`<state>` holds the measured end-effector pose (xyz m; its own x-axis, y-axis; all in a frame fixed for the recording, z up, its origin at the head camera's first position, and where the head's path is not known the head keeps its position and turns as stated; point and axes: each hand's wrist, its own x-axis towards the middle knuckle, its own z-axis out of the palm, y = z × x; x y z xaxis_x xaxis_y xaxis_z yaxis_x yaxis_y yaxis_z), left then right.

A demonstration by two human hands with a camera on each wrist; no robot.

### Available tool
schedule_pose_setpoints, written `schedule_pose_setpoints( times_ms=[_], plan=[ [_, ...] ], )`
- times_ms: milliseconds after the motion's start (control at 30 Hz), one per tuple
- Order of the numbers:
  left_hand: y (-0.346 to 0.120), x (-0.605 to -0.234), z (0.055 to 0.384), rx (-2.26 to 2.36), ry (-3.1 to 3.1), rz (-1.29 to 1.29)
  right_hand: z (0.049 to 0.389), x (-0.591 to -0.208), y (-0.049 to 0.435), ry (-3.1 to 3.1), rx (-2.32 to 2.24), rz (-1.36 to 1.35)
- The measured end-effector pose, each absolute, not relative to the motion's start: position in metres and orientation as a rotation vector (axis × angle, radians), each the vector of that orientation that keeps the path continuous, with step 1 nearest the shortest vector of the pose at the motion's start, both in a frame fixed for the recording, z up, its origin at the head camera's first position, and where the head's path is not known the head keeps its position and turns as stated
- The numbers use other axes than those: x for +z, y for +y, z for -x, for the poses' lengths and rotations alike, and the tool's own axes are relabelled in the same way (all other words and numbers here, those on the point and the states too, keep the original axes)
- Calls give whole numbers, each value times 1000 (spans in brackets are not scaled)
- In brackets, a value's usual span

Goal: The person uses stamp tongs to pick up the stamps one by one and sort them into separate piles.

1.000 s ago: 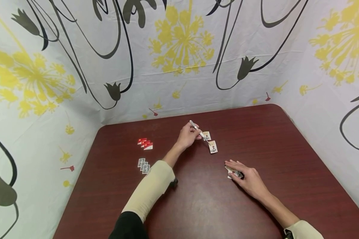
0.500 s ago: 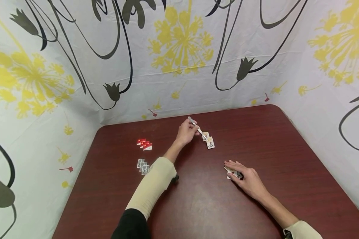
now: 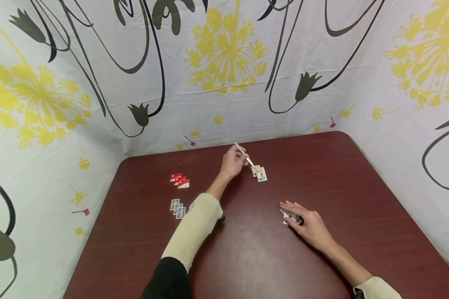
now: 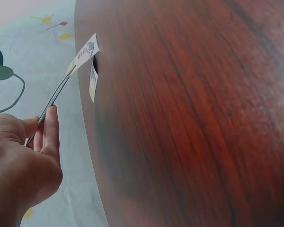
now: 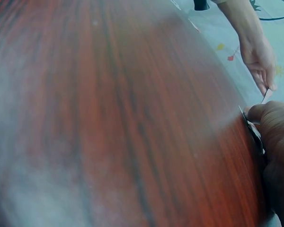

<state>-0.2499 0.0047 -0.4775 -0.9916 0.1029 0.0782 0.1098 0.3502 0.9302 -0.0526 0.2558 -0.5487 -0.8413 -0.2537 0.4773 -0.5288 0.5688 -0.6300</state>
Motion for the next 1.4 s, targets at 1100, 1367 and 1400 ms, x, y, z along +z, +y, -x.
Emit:
schedule_pose_setpoints(
  times_ms=[1100, 1367, 1400],
  plan=[
    [18, -473, 259, -1325, -2738, 360, 53, -548, 257, -2470, 1158, -654],
    [17, -473, 258, -1269, -2754, 364, 52, -547, 257, -2467, 1166, -654],
    [17, -473, 258, -1265, -2755, 365, 52, -547, 257, -2467, 1166, -653]
  ],
)
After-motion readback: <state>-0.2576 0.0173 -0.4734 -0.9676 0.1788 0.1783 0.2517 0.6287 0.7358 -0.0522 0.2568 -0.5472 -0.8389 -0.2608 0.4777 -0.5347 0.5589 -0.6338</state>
